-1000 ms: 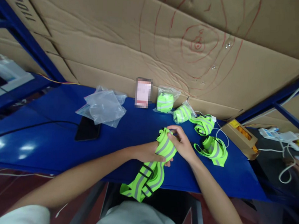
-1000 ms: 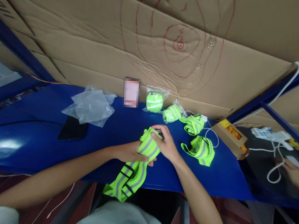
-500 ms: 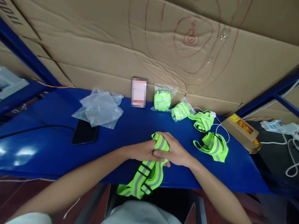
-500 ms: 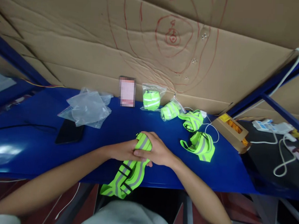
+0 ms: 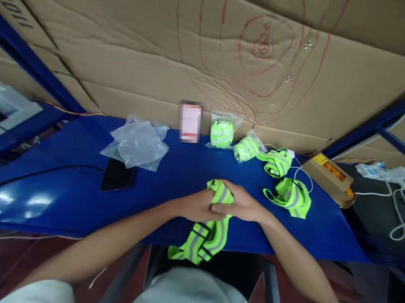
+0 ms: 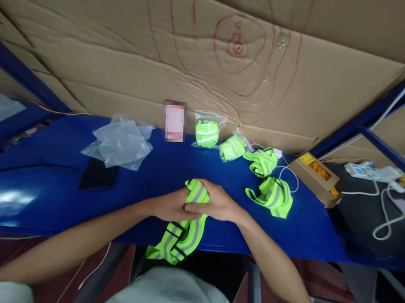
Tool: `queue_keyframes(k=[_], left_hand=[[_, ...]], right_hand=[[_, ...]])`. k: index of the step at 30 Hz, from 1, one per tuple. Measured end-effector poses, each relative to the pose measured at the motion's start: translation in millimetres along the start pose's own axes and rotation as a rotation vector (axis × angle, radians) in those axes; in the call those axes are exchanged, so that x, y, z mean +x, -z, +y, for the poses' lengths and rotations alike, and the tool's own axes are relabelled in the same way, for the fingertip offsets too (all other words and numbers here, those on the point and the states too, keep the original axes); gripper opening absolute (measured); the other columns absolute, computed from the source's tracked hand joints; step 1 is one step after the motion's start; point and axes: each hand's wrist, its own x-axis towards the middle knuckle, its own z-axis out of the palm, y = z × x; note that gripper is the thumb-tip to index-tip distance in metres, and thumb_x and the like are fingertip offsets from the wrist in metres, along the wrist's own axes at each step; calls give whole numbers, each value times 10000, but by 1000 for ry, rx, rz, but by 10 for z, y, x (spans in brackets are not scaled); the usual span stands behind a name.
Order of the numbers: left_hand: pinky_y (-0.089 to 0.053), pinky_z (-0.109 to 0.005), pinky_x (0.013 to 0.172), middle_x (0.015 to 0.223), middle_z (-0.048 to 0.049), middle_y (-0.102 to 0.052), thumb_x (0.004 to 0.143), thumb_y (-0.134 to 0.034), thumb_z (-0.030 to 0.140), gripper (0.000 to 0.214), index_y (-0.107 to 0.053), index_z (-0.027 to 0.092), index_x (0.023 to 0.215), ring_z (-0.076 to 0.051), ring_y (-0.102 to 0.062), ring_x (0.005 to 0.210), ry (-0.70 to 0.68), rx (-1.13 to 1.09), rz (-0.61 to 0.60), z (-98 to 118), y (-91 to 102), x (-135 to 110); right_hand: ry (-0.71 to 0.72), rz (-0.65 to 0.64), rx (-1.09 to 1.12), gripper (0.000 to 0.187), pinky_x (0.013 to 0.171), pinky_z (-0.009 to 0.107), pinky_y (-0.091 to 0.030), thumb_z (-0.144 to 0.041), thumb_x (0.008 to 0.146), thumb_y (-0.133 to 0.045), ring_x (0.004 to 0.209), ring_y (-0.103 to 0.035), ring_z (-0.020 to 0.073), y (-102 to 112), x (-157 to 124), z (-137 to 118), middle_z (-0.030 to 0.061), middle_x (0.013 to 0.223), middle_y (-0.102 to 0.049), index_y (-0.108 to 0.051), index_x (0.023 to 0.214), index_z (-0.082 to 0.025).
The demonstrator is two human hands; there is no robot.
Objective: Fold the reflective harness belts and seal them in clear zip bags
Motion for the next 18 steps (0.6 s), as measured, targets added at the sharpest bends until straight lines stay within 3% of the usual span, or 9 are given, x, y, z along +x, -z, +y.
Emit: queue_keyframes(k=[4, 7, 12, 18], left_hand=[[-556, -346, 854, 981, -102, -757, 757, -762, 262, 298, -732, 118, 1017, -255, -707, 952, 278, -516, -108, 7, -53, 39], [-563, -395, 885, 1092, -157, -751, 728, -766, 209, 331, -749, 115, 1045, -297, -711, 1030, 377, -796, -175, 33, -91, 52], [-578, -380, 854, 1152, -143, -741, 706, -776, 154, 413, -737, 154, 1117, -284, -730, 994, 434, -883, -217, 80, -118, 14], [-575, -361, 791, 1035, -150, -765, 752, -796, 303, 357, -732, 120, 1052, -260, -737, 867, 472, -868, -145, 94, -110, 3]], right_hand=[[-65, 203, -91, 555, 848, 336, -532, -396, 795, -748, 940, -698, 229, -64, 11, -2, 41, 1113, -727, -590, 1307, -248], [-74, 241, -109, 522, 831, 329, -532, -393, 805, -741, 903, -704, 217, -52, 11, 1, 27, 1059, -741, -603, 1287, -245], [-44, 241, -66, 507, 832, 325, -534, -456, 827, -732, 914, -702, 219, 27, -7, -20, 21, 1066, -743, -616, 1270, -238], [-36, 381, -123, 549, 906, 363, -533, -505, 825, -730, 993, -698, 262, 109, -16, -24, 53, 1135, -732, -622, 1290, -232]])
